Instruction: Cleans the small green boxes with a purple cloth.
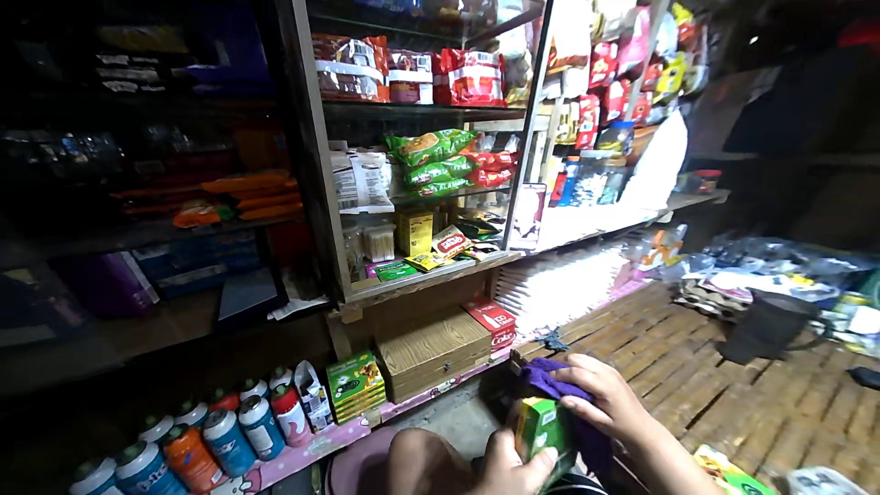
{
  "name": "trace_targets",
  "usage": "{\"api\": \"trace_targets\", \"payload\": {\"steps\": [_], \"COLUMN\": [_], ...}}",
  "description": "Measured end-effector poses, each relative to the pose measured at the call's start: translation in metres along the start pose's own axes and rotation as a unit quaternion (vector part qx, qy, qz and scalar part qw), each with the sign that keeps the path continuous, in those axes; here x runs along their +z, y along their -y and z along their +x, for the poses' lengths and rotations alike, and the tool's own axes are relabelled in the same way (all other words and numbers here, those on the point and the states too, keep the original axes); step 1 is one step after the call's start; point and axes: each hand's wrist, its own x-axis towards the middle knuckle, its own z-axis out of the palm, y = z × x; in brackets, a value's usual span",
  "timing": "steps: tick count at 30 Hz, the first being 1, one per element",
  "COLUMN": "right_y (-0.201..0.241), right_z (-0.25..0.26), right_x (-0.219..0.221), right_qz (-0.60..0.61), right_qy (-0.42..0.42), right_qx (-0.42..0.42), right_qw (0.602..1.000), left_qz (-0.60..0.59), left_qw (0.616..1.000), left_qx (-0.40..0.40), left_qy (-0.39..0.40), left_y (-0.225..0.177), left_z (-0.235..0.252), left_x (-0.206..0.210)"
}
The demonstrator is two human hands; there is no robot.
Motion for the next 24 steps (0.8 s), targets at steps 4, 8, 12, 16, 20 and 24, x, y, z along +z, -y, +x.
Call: {"api": "trace_targets", "payload": {"steps": [4,8,12,16,20,24], "right_y": [-0.008,0.009,0.046,0.035,0.017,-0.010], "right_z": [-0.007,-0.001,0.013,0.008,0.002,-0.009], "right_x": [0.001,0.003,0.003,0.016,0.013,0.003], "right_qz": [-0.032,-0.048,-0.019,-0.018,-0.031,-0.055], "right_qy": [-0.009,-0.022,0.011,-0.012,-0.019,-0.023], "right_qx": [0.043,0.015,0.018,-0.019,-0.026,0.017], "right_qw": [0.999,0.998,1.000,1.000,0.999,0.998], "left_qz": [-0.002,0.010,0.059,0.052,0.042,0.007], "left_qw": [1.000,1.000,0.998,0.999,0.999,1.000], "left_qx": [-0.009,0.023,0.024,0.014,-0.012,0.007], "left_qy": [-0.008,0.002,-0.001,-0.009,-0.018,-0.025], "left_y": [-0.006,0.007,0.010,0.013,0.012,0.006], "left_z": [0.000,0.001,0.002,0.003,0.002,0.002], "left_x": [0.001,-0.001,-0.001,-0.001,-0.001,-0.001]}}
